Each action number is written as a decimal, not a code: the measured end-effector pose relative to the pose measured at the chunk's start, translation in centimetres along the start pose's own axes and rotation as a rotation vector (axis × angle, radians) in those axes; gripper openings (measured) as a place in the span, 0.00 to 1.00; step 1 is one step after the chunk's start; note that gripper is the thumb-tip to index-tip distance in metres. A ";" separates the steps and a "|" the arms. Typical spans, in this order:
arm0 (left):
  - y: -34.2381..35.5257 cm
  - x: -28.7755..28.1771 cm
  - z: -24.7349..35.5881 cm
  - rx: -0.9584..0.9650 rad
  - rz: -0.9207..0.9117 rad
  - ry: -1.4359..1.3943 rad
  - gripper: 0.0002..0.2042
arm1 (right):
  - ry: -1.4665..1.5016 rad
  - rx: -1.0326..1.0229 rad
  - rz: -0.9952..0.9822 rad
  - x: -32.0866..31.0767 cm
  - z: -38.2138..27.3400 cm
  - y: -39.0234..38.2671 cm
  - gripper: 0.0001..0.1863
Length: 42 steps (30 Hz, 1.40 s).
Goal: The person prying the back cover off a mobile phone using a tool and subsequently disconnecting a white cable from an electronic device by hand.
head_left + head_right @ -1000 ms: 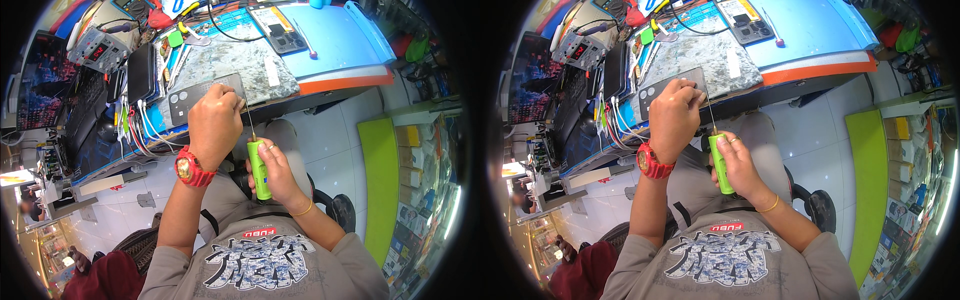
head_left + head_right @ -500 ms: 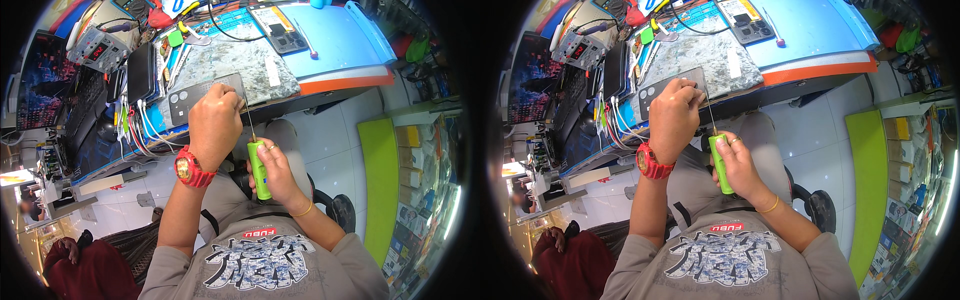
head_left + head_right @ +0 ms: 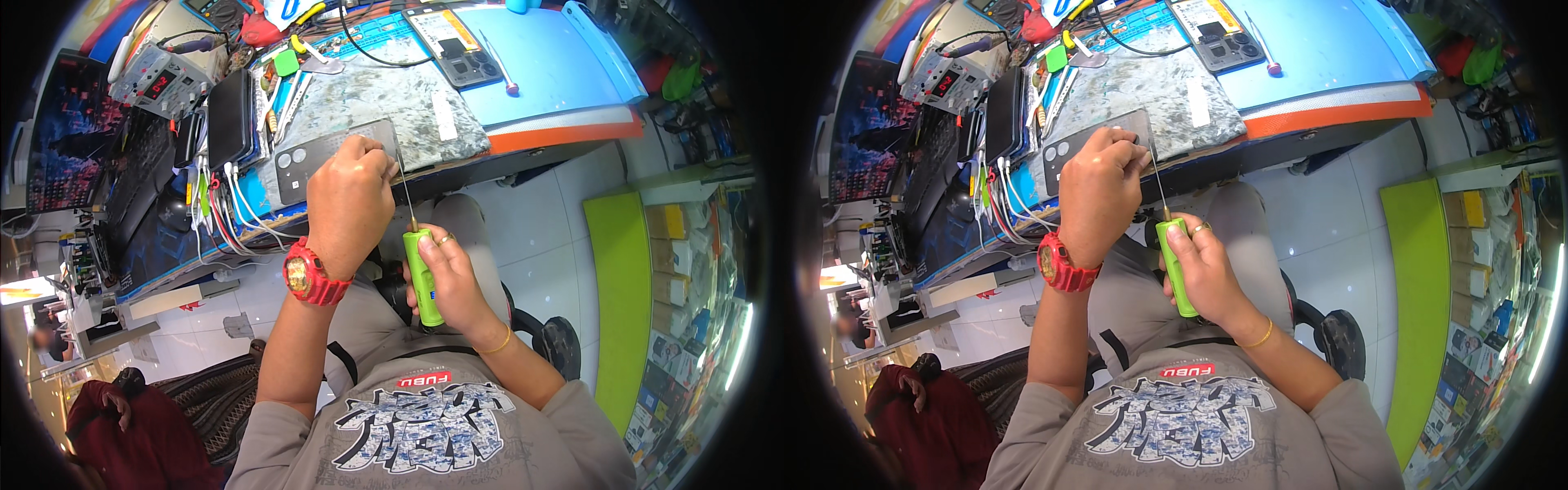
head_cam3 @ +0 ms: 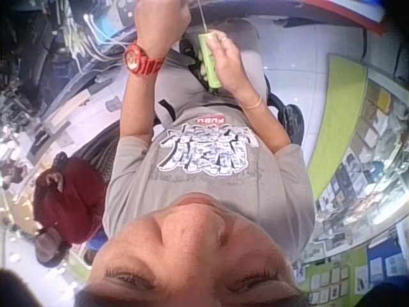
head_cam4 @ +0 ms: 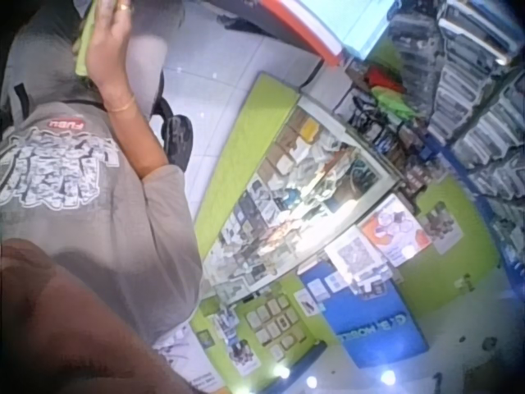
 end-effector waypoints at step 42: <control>-0.2 0.1 0.1 0.018 0.022 0.012 0.03 | -0.128 -0.053 0.052 -0.9 0.4 0.0 0.25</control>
Point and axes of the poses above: each hand's wrist, its own y-axis towards the middle knuckle, its own x-axis out of the palm, z = x × y, the point moved 6 cm from there along y, towards the middle knuckle, and after that the axes turned 4 degrees about -z, right-handed, at the moved point
